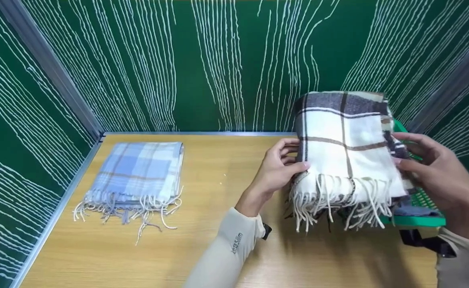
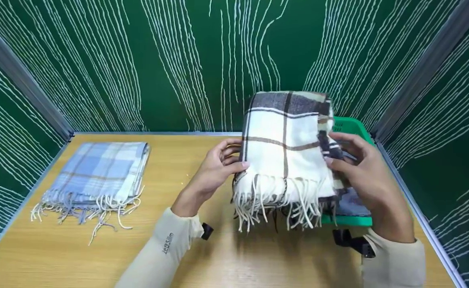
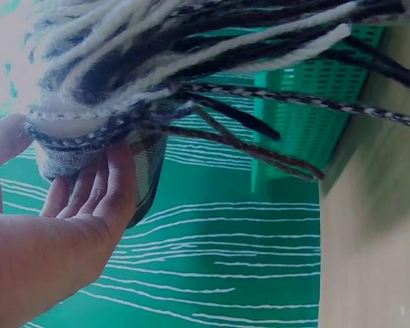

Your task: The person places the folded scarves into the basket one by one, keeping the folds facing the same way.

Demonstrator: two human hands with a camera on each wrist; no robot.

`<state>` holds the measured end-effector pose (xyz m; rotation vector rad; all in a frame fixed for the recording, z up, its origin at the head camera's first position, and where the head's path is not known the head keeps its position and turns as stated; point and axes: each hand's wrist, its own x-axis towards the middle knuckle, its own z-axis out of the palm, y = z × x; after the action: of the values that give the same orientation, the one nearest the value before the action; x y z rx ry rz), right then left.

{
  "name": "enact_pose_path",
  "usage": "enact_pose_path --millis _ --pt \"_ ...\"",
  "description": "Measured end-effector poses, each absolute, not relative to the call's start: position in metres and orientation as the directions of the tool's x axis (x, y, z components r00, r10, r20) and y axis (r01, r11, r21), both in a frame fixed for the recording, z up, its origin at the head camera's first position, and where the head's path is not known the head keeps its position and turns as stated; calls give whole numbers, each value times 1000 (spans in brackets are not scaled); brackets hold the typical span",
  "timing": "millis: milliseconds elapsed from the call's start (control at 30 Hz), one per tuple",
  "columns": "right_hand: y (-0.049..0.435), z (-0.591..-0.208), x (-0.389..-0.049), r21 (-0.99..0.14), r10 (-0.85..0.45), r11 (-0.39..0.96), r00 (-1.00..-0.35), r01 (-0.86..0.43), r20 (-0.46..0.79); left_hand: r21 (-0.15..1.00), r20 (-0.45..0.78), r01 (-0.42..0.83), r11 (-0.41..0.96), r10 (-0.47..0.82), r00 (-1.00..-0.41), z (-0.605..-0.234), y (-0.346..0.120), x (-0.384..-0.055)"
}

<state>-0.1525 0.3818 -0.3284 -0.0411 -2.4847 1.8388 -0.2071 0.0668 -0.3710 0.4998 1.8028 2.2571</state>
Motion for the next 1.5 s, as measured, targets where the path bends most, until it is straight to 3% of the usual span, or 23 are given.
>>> enact_pose_path --millis 200,433,600,1267,1500 --pt "393 -325 -152 -945 75 326 -997 -8 34 967 153 60 -247 379 -913 -374 78 -208" --pt "403 -322 -148 -890 121 455 -988 -29 93 963 171 68 -262 393 -904 -371 90 -206" --pt "412 -318 -143 -928 106 347 -978 -135 181 961 193 89 -262 406 -893 -369 100 -204" --pt "444 -321 -141 -917 129 344 -957 -201 258 964 171 57 -258 443 -880 -389 142 -198" --pt "450 -326 -146 -845 174 506 -938 -175 299 979 163 81 -190 476 -864 -397 155 -202"
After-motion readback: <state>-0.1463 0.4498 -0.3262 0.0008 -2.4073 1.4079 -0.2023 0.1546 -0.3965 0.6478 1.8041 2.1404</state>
